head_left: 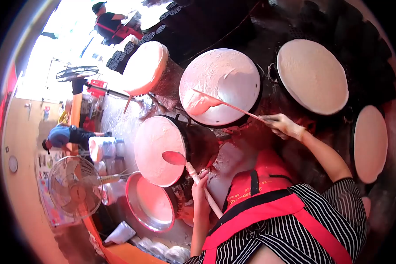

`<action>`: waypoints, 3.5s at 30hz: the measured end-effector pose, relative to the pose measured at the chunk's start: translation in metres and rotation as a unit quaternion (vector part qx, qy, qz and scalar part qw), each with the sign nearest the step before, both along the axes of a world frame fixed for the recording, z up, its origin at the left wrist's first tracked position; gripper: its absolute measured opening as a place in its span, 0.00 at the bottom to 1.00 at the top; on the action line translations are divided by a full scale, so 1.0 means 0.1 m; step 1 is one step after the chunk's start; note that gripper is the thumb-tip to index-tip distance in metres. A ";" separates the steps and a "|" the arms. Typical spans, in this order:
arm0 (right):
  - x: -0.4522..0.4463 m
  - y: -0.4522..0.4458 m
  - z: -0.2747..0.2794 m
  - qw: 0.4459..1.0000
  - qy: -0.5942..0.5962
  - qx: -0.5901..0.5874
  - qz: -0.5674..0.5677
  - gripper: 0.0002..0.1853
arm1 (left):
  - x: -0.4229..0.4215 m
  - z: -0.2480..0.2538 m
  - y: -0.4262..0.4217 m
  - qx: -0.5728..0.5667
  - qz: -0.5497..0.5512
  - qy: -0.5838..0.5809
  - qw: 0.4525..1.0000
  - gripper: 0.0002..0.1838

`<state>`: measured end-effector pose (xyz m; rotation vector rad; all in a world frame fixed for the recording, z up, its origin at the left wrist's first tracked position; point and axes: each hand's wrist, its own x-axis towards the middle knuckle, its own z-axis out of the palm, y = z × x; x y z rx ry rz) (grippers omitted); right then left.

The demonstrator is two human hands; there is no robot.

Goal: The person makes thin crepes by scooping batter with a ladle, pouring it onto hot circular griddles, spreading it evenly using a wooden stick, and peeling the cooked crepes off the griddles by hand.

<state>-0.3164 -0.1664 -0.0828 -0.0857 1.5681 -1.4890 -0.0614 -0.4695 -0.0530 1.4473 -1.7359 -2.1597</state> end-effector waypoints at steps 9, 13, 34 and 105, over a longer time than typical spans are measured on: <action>1.34 -1.40 -0.22 0.962 0.029 -0.119 -0.242 0.26 | 0.98 -0.26 -0.60 0.027 -0.004 0.033 0.999 0.22; 0.83 -3.19 -0.50 0.945 0.252 0.089 -0.190 0.26 | 1.70 -0.34 -0.68 -0.024 0.054 0.048 0.997 0.22; 1.47 -2.17 -0.54 0.913 0.068 0.108 -0.388 0.18 | 1.71 -0.13 -0.49 -0.047 0.013 0.117 0.992 0.23; 0.32 -0.14 -0.31 0.971 0.078 -0.035 -0.225 0.16 | -1.18 -0.07 0.13 0.083 -0.122 0.084 0.985 0.08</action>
